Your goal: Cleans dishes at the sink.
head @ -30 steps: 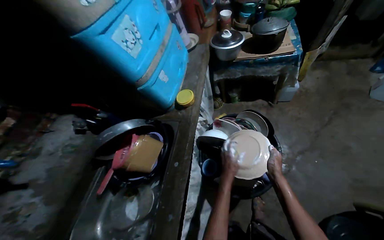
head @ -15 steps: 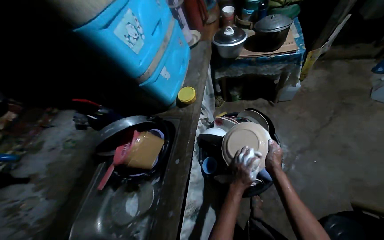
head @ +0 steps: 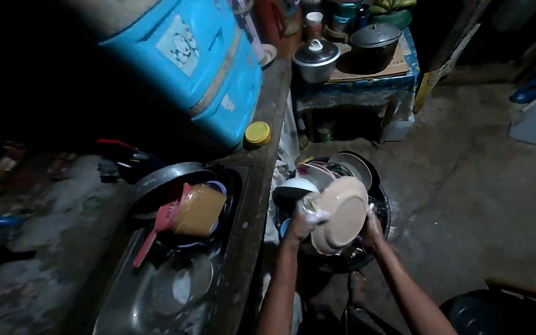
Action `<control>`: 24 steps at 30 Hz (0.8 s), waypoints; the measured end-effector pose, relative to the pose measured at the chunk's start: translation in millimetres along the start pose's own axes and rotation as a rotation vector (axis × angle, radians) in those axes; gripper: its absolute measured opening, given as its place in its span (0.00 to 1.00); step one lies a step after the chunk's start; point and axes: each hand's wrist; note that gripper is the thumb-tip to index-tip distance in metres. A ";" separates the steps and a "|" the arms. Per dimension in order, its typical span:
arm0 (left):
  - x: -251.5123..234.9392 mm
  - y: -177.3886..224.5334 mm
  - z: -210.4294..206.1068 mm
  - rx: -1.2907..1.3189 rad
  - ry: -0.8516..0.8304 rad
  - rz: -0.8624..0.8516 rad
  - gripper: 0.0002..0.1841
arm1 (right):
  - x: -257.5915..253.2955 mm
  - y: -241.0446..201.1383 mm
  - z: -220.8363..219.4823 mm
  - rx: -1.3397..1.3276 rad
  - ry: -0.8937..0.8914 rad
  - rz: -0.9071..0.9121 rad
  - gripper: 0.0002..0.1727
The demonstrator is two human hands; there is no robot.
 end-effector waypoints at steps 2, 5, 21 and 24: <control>21.2 8.9 -13.6 -0.276 -0.226 -0.168 0.21 | -3.9 -9.3 -1.8 -0.172 -0.194 -0.125 0.44; 47.9 -2.6 -31.3 -0.639 -0.446 -0.405 0.16 | -6.8 -26.0 16.6 -0.438 -0.465 -0.078 0.34; 11.8 -74.2 -9.3 -0.216 -0.708 -0.137 0.12 | 28.9 -36.7 40.1 0.329 -0.089 -0.062 0.29; -3.0 -86.5 -20.6 -0.586 -0.403 -0.044 0.16 | 39.3 -28.8 30.2 0.356 -0.098 0.055 0.27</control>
Point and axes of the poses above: each hand's wrist, its own x-axis away from the middle knuckle, its own z-axis out of the back of the hand, y = z × x, and after that the axes turned 5 degrees about -z, right-handed
